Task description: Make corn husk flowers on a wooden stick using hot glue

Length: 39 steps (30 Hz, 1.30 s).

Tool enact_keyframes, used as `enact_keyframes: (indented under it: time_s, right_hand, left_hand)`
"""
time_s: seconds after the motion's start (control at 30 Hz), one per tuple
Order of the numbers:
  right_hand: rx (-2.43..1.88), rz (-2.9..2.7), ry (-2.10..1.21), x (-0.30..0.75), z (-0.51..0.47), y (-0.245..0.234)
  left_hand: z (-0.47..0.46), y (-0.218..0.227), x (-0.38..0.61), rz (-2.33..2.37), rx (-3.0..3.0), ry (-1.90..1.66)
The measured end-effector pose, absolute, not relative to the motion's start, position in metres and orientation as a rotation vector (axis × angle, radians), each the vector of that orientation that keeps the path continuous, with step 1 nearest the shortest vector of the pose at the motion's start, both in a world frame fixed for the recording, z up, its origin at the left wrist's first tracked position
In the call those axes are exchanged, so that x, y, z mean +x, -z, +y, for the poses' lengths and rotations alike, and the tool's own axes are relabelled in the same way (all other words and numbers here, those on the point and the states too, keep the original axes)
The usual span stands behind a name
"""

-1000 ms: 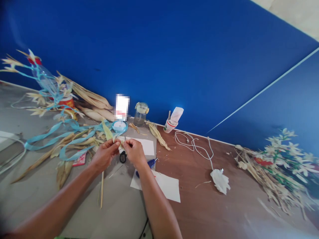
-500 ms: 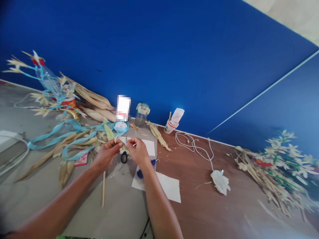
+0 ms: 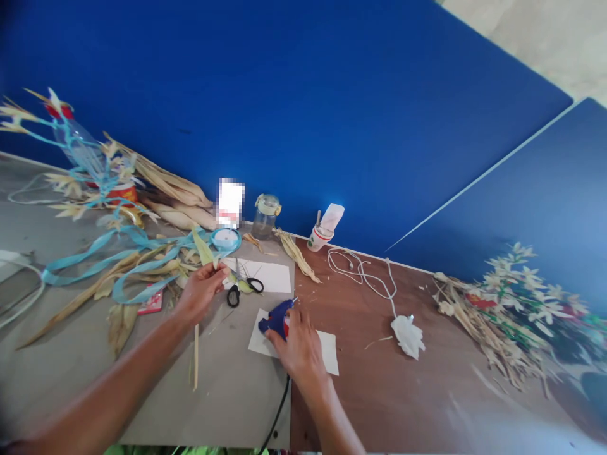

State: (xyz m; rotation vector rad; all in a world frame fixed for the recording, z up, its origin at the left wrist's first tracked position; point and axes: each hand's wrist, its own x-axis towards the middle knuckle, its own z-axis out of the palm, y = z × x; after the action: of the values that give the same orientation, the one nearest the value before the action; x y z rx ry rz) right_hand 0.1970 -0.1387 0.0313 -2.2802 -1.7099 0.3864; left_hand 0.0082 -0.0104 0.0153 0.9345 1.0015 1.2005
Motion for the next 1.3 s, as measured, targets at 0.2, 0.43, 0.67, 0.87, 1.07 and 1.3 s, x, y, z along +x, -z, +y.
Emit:
enact_keyframes:
  time_s: [0.2, 0.43, 0.67, 0.87, 1.07, 1.3]
  right_hand:
    - [-2.363, -1.731, -0.330, 0.192, -0.151, -0.020]
    - [-2.347, -1.775, -0.361, 0.192, -0.150, -0.015]
    - [-2.085, -1.599, -0.382, 0.202, -0.151, -0.004]
    - [-1.539, -1.258, -0.846, 0.200, -0.150, -0.026]
    - [-1.167, -1.206, -1.242, 0.172, -0.123, -0.037]
    - [-1.195, -1.440, -0.990, 0.155, -0.101, -0.023]
  left_hand:
    - [-0.010, -0.013, 0.008, 1.052, 1.094, -1.233]
    - [-0.012, -0.013, 0.006, 1.131, 1.294, -1.243]
    - [-0.015, -0.017, 0.008, 1.149, 1.462, -1.256]
    - [-0.016, -0.014, 0.010, 1.032, 1.261, -1.267]
    - [-0.016, -0.021, 0.008, 0.844, 0.888, -1.189]
    - [-0.014, -0.027, 0.004, 0.793, 0.716, -1.132]
